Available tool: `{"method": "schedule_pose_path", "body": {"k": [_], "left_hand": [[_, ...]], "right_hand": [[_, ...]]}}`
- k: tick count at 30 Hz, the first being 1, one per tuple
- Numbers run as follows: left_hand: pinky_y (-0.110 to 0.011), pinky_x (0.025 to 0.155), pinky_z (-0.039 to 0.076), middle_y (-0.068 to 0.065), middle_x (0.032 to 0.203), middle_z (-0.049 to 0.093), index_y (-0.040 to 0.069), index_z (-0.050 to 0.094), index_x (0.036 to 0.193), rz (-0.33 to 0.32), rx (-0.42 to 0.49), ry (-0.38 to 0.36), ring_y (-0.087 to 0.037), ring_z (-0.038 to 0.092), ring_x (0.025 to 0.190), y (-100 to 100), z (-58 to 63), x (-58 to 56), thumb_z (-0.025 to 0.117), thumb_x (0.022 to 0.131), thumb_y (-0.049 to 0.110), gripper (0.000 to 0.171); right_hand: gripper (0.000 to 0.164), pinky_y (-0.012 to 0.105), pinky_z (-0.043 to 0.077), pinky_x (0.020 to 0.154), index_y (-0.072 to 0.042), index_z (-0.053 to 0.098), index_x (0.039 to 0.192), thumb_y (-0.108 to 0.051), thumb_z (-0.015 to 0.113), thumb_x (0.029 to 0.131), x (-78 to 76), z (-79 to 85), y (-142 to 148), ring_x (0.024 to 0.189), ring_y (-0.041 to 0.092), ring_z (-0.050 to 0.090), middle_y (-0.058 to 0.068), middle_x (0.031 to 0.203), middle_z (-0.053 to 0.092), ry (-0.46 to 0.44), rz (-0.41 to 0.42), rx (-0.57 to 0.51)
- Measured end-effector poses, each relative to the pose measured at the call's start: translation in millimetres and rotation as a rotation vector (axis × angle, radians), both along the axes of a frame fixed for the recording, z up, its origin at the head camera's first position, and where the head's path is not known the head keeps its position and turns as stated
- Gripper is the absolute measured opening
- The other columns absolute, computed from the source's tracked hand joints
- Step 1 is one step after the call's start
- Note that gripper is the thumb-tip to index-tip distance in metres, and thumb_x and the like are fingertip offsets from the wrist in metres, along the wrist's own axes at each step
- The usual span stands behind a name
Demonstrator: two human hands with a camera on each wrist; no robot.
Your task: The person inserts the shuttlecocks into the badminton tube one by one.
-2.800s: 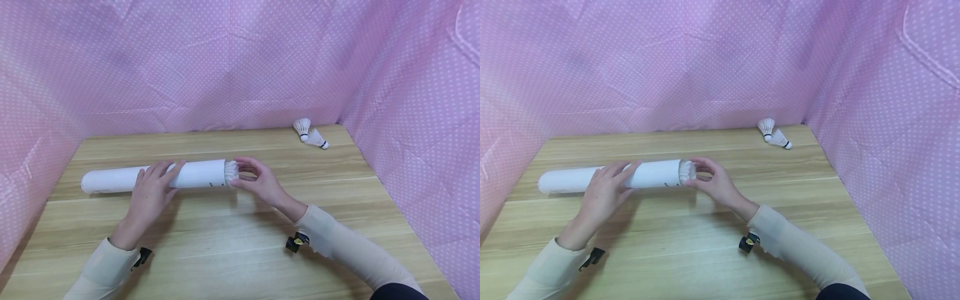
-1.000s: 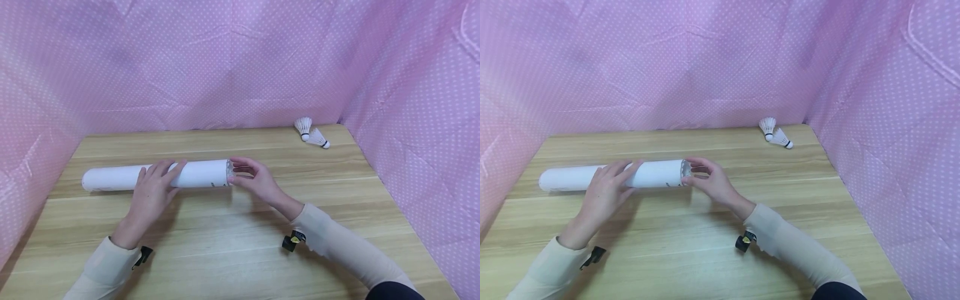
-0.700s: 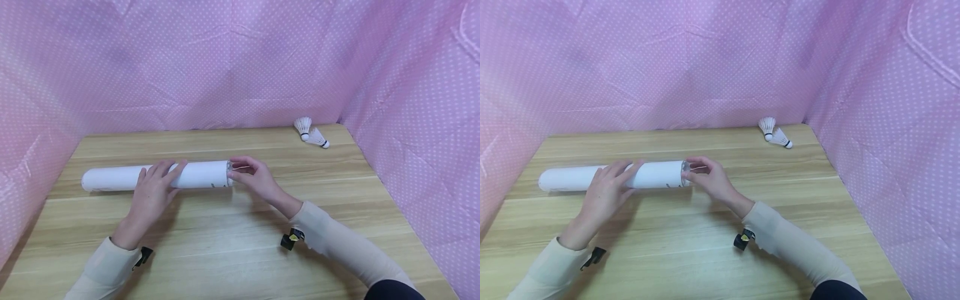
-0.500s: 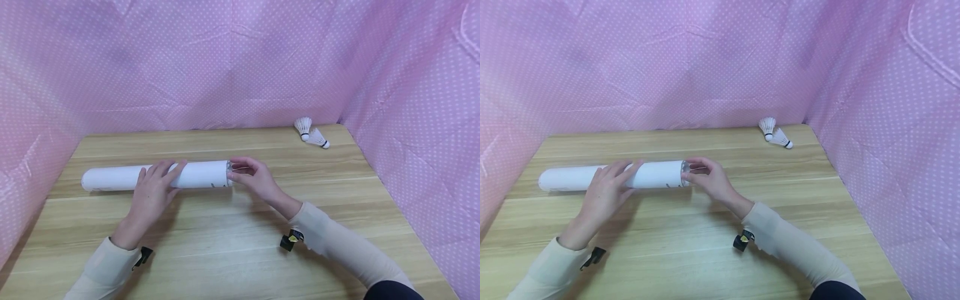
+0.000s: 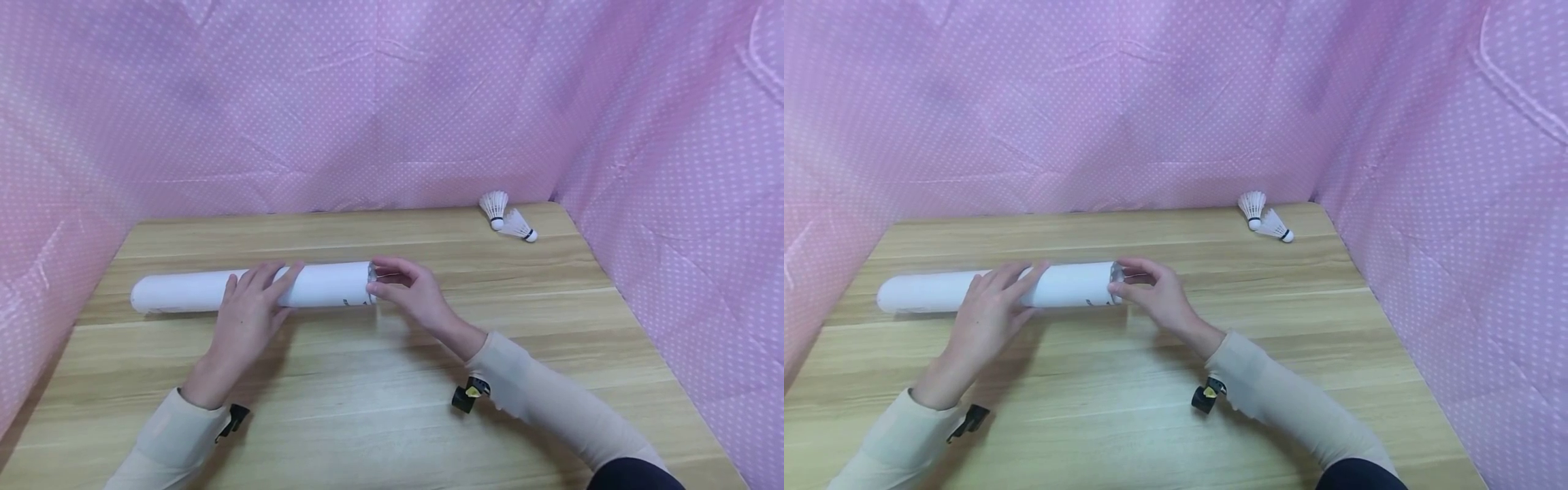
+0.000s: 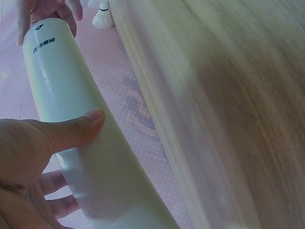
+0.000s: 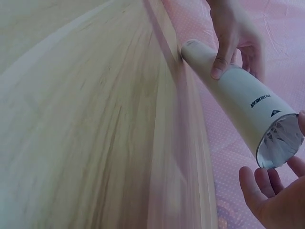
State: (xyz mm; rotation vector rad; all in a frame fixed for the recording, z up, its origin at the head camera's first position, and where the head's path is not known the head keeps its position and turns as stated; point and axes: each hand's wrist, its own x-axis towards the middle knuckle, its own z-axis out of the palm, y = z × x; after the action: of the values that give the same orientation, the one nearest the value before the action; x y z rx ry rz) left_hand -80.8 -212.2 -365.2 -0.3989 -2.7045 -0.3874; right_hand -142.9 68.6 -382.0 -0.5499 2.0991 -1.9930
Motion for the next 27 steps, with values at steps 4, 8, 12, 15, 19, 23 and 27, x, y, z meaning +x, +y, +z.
{"method": "schedule_pose_path", "body": {"k": [4, 8, 12, 15, 19, 23, 27], "left_hand": [[-0.079, 0.1, 0.028, -0.018, 0.134, 0.056, 0.019, 0.056, 0.143, -0.002, 0.011, 0.003, -0.046, 0.048, 0.127, 0, -0.6, -0.1, 0.09, 0.069, -0.001, 0.083], [-0.079, 0.099, 0.029, -0.018, 0.135, 0.055, 0.019, 0.056, 0.144, -0.015, 0.003, 0.009, -0.045, 0.048, 0.126, -2, -1.7, -0.2, 0.09, 0.069, 0.0, 0.084], [-0.079, 0.098, 0.03, -0.018, 0.134, 0.056, 0.019, 0.056, 0.144, -0.027, -0.013, 0.013, -0.044, 0.049, 0.126, -5, -3.5, -0.2, 0.09, 0.069, 0.002, 0.084], [-0.079, 0.098, 0.03, -0.018, 0.134, 0.056, 0.02, 0.055, 0.144, -0.03, -0.011, 0.009, -0.044, 0.049, 0.126, -5, -3.7, -0.2, 0.09, 0.07, 0.002, 0.084], [-0.079, 0.099, 0.029, -0.018, 0.135, 0.055, 0.02, 0.055, 0.145, -0.03, -0.007, 0.008, -0.044, 0.048, 0.126, -4, -3.1, -0.6, 0.09, 0.07, 0.002, 0.084], [-0.079, 0.099, 0.029, -0.018, 0.134, 0.056, 0.02, 0.055, 0.145, -0.03, -0.001, 0.01, -0.044, 0.049, 0.126, -4, -2.0, -0.8, 0.09, 0.07, 0.002, 0.085], [-0.079, 0.098, 0.029, -0.018, 0.134, 0.055, 0.021, 0.055, 0.145, -0.031, -0.002, 0.013, -0.044, 0.049, 0.126, -4, -1.6, -0.7, 0.09, 0.07, 0.002, 0.085]], "right_hand": [[0.044, 0.035, 0.054, 0.093, -0.007, 0.064, 0.132, -0.014, 0.076, 0.09, 0.8, -0.4, -2, 0.114, 0.024, 0.063, 0.008, 0.124, 0.066, 0.014, -0.012, 0.008], [0.044, 0.036, 0.055, 0.092, -0.007, 0.063, 0.133, -0.012, 0.076, 0.091, 1.0, -1.8, -2, 0.114, 0.028, 0.063, 0.009, 0.124, 0.065, 0.004, 0.002, 0.004], [0.045, 0.036, 0.056, 0.089, -0.007, 0.062, 0.134, -0.01, 0.075, 0.091, 1.0, -3.8, 0, 0.114, 0.034, 0.062, 0.011, 0.125, 0.063, -0.03, 0.036, 0.003], [0.046, 0.036, 0.057, 0.088, -0.009, 0.061, 0.134, -0.011, 0.075, 0.091, 0.1, -3.4, 3, 0.114, 0.033, 0.062, 0.012, 0.127, 0.062, -0.025, 0.05, 0.027], [0.048, 0.038, 0.057, 0.088, -0.008, 0.06, 0.135, -0.01, 0.076, 0.09, -2.3, 0.5, 8, 0.112, 0.032, 0.063, 0.015, 0.127, 0.061, 0.012, 0.059, 0.065], [0.051, 0.041, 0.054, 0.093, -0.006, 0.059, 0.136, -0.009, 0.078, 0.089, -9.2, 3.7, 18, 0.115, 0.037, 0.061, 0.014, 0.127, 0.06, 0.068, 0.051, 0.112], [0.053, 0.047, 0.051, 0.097, -0.004, 0.058, 0.136, -0.01, 0.079, 0.088, -21.6, 7.0, 34, 0.118, 0.042, 0.058, 0.014, 0.128, 0.06, 0.111, 0.025, 0.168]]}}
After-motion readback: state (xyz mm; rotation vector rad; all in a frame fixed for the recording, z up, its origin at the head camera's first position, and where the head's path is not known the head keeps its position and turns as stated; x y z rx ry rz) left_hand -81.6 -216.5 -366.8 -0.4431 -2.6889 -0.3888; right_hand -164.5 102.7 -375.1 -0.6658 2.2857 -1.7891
